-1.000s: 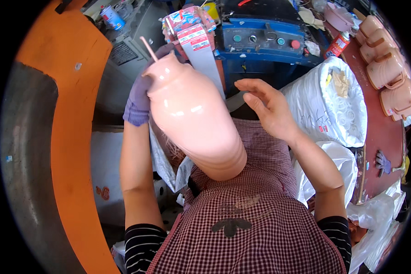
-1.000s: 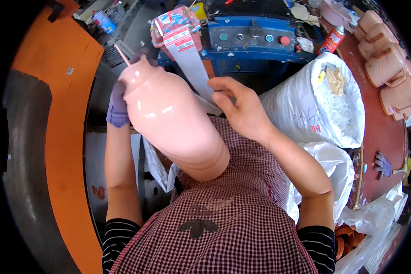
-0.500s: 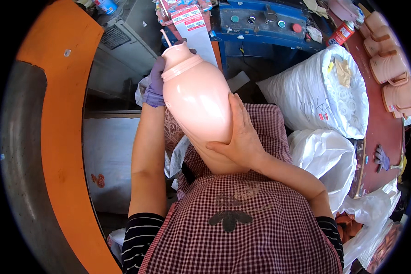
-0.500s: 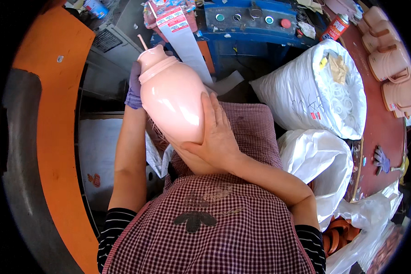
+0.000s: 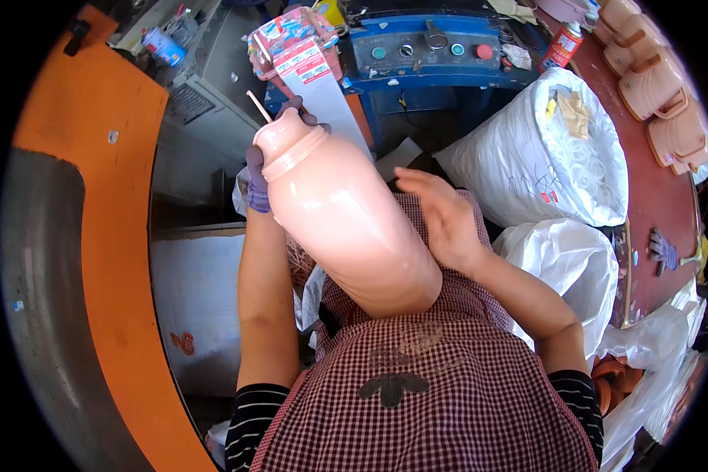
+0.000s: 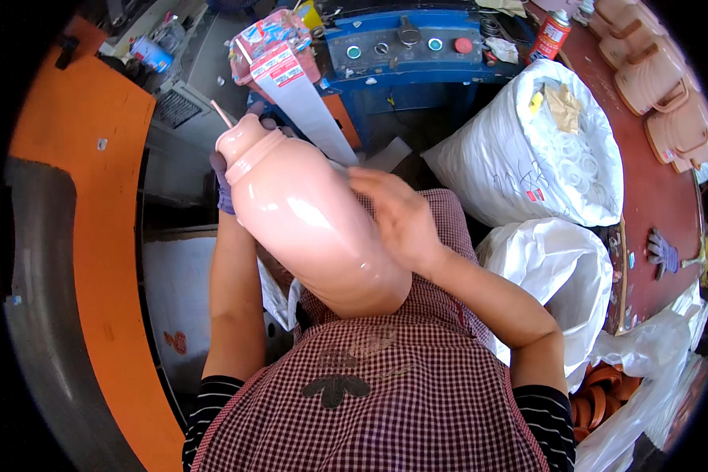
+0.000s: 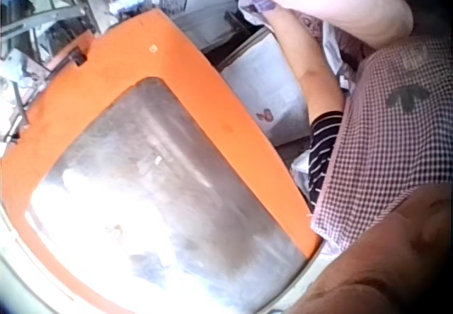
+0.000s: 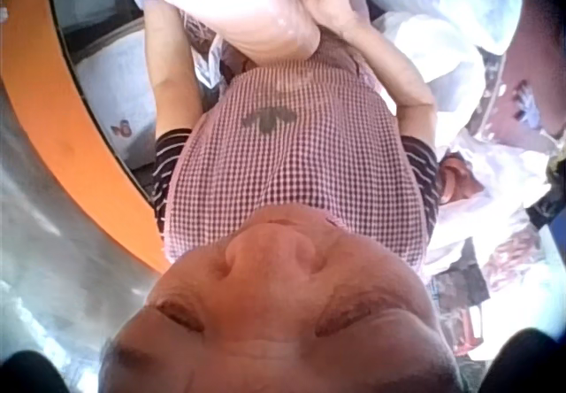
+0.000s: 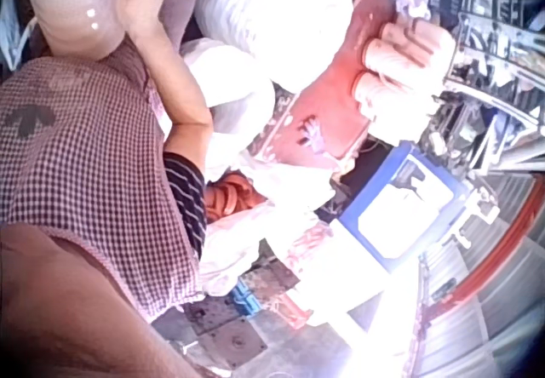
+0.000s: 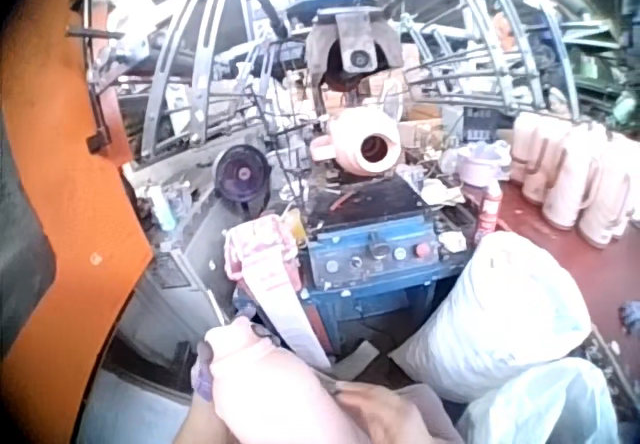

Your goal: The person assembles pink plastic pitchers by inserting handles, applying labels, and inserting straws. They retrieve parts from nearby bags and place finished units on a table.

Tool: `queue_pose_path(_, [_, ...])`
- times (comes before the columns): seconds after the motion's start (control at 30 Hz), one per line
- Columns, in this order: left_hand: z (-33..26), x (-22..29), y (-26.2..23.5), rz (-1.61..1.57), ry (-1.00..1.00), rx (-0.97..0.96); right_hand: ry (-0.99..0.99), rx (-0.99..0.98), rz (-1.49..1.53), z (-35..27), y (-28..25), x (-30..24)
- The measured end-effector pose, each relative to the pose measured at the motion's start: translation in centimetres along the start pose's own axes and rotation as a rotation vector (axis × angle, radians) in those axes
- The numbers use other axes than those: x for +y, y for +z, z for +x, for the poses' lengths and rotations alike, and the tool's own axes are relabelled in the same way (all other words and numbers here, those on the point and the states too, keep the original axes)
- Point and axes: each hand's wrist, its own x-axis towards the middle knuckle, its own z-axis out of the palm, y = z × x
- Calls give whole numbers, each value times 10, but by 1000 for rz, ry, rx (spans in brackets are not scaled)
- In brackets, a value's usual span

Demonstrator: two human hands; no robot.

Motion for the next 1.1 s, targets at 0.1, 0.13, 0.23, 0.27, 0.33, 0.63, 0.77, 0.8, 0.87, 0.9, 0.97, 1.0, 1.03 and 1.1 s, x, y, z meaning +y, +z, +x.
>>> queue_pose_path(0.1, [15, -11, 3, -92, -34, -13, -323, -189, -321, -2, 19, -30])
queue_pose_path(0.13, [17, -16, 6, -109, -38, -8, -297, -269, -343, 5, 27, -36])
queue_pose_path(0.23, [15, -25, 19, -18, -14, -5, -213, -174, -362, 43, 36, -54])
queue_pose_path(0.27, [14, -23, 21, 64, 1, 15, -181, -87, -358, 57, 38, -56])
queue_pose_path(0.33, [11, -38, 41, -7, 102, 202, -151, 37, -254, 82, 47, -46])
queue_pose_path(0.63, [30, -6, 48, 79, 11, -134, 40, 268, -280, 120, 9, 81])
queue_pose_path(0.77, [30, 37, 51, 179, -22, -18, -29, 178, -211, 85, -26, 47])
queue_pose_path(0.8, [32, 45, 50, 213, -18, -1, -196, 196, -231, 87, -29, 32])
queue_pose_path(0.87, [46, 49, 74, 299, 17, -77, -479, 230, -269, 97, -33, -7])
queue_pose_path(0.9, [40, 59, 67, 422, -116, -32, -598, 248, -273, 102, -29, -31])
queue_pose_path(0.97, [28, 82, 41, 655, -377, 27, -617, 176, -334, 100, -11, -60])
queue_pose_path(1.0, [35, 65, 52, 644, -467, 23, -622, 124, -371, 96, -4, -65])
queue_pose_path(1.03, [34, 55, 74, 778, -547, 38, -637, 46, -348, 87, -2, -61])
queue_pose_path(1.1, [16, 40, 104, 806, -659, 167, -556, -88, -293, 64, 5, -69])
